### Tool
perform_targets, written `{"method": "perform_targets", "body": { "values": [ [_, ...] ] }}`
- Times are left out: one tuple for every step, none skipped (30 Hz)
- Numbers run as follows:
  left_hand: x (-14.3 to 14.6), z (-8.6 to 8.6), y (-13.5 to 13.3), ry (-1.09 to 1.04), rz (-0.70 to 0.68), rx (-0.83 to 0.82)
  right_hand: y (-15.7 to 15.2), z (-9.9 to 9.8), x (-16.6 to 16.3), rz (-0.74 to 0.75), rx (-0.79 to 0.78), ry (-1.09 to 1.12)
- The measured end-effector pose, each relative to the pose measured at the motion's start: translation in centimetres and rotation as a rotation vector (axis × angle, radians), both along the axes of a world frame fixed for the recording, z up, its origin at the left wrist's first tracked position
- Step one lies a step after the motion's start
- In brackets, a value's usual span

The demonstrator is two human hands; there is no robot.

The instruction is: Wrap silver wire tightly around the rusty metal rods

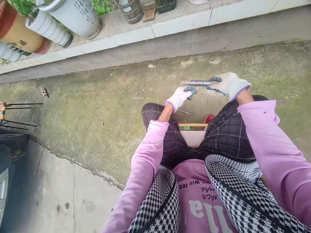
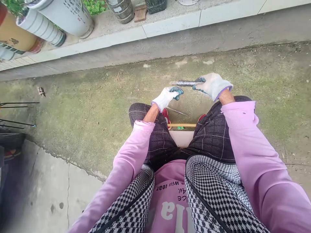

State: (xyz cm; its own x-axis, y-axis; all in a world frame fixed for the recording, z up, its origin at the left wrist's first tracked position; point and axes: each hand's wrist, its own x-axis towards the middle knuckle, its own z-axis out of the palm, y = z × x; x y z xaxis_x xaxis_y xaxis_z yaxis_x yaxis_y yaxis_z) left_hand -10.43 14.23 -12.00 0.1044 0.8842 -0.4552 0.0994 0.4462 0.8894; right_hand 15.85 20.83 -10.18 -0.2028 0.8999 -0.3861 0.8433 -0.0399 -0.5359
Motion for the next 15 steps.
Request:
{"method": "perform_targets", "body": {
  "values": [
    [0.1, 0.5, 0.4, -0.033, 0.011, -0.002, -0.3, 0.6, -0.1, -0.057, -0.026, 0.081],
    [0.1, 1.1, 0.8, -0.066, 0.020, 0.002, -0.6, 1.2, -0.3, -0.137, -0.059, 0.181],
    [0.0, 1.9, 1.5, -0.099, 0.028, 0.016, -0.8, 1.9, -0.5, -0.230, -0.088, 0.297],
    [-0.1, 2.7, 2.2, -0.137, 0.035, 0.040, -0.9, 2.7, -0.8, -0.319, -0.103, 0.406],
    [-0.2, 3.7, 3.0, -0.174, 0.036, 0.067, -0.8, 3.5, -1.2, -0.391, -0.102, 0.500],
    [-0.3, 4.6, 3.9, -0.208, 0.038, 0.093, -0.5, 4.3, -1.6, -0.442, -0.095, 0.577],
    [-0.4, 5.5, 4.8, -0.237, 0.043, 0.113, -0.1, 5.1, -2.2, -0.469, -0.087, 0.637],
    [-0.6, 6.2, 5.8, -0.259, 0.053, 0.124, 0.5, 5.8, -2.7, -0.473, -0.079, 0.681],
    [-0.7, 6.9, 6.8, -0.275, 0.071, 0.125, 1.3, 6.4, -3.3, -0.459, -0.074, 0.711],
    [-0.9, 7.3, 7.7, -0.287, 0.093, 0.118, 2.1, 6.9, -3.9, -0.436, -0.066, 0.732],
    [-1.0, 7.6, 8.5, -0.303, 0.122, 0.106, 3.0, 7.1, -4.5, -0.404, -0.057, 0.744],
    [-1.1, 7.7, 9.3, -0.328, 0.152, 0.093, 3.8, 7.1, -5.0, -0.370, -0.049, 0.750],
    [-1.3, 7.6, 9.9, -0.362, 0.181, 0.079, 4.6, 7.0, -5.4, -0.336, -0.045, 0.752],
    [-1.4, 7.4, 10.5, -0.397, 0.207, 0.067, 5.3, 6.7, -5.6, -0.297, -0.051, 0.754],
    [-1.6, 7.1, 10.9, -0.429, 0.225, 0.054, 5.8, 6.3, -5.7, -0.252, -0.067, 0.761]
  ]
}}
